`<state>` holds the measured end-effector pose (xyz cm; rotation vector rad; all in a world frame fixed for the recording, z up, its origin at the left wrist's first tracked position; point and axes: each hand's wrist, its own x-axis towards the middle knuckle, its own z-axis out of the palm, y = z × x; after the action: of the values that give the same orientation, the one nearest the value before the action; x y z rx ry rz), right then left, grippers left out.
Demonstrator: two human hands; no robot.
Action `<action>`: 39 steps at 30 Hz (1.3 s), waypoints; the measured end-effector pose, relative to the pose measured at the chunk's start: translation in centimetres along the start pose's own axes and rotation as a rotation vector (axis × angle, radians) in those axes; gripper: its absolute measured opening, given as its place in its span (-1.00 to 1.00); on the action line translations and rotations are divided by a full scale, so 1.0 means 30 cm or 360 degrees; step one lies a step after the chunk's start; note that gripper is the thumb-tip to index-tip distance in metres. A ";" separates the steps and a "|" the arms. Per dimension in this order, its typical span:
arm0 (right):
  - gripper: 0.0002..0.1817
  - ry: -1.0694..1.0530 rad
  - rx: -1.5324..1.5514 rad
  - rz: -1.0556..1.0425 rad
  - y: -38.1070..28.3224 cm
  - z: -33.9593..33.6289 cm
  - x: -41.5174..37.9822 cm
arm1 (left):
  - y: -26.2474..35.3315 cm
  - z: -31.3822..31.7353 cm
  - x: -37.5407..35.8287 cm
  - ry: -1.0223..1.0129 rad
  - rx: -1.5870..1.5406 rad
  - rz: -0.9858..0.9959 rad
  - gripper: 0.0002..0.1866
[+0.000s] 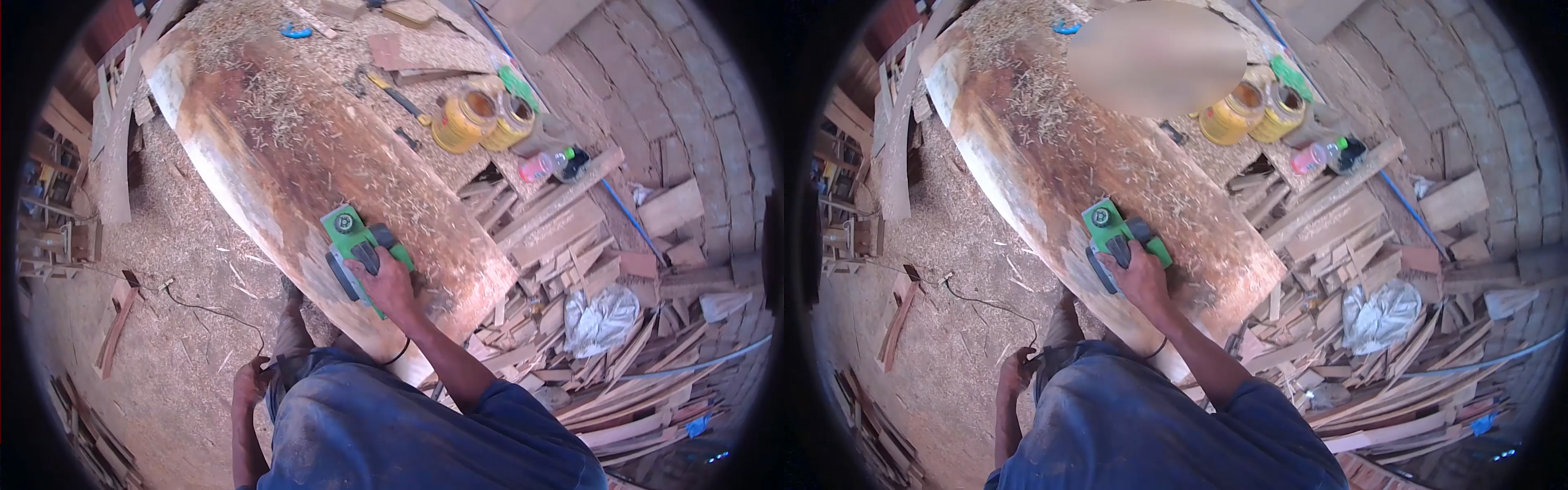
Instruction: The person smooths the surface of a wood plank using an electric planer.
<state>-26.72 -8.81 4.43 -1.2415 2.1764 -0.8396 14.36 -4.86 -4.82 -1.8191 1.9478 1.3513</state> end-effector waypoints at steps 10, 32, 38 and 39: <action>-0.29 -0.0036 0.0013 -0.0007 -0.257 0.206 0.410 | -0.071 -0.155 0.161 0.0004 -0.0095 -0.0241 -0.56; -0.20 -0.0230 0.0024 -0.0247 -0.997 0.782 1.618 | 0.110 -0.398 0.455 0.0252 -0.0565 -0.0315 -0.59; -0.18 -0.0105 0.0130 -0.0390 -1.135 1.001 1.979 | 0.180 -0.481 0.543 0.0532 -0.1023 -0.0211 -0.61; -0.18 -0.0107 0.0152 -0.0387 -1.110 1.010 1.966 | 0.172 -0.483 0.541 0.0465 -0.1072 -0.0257 -0.57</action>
<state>-14.51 -81.90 0.71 -1.4836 1.9342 -0.9712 12.34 -27.13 -4.33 -2.5231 1.5001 1.9334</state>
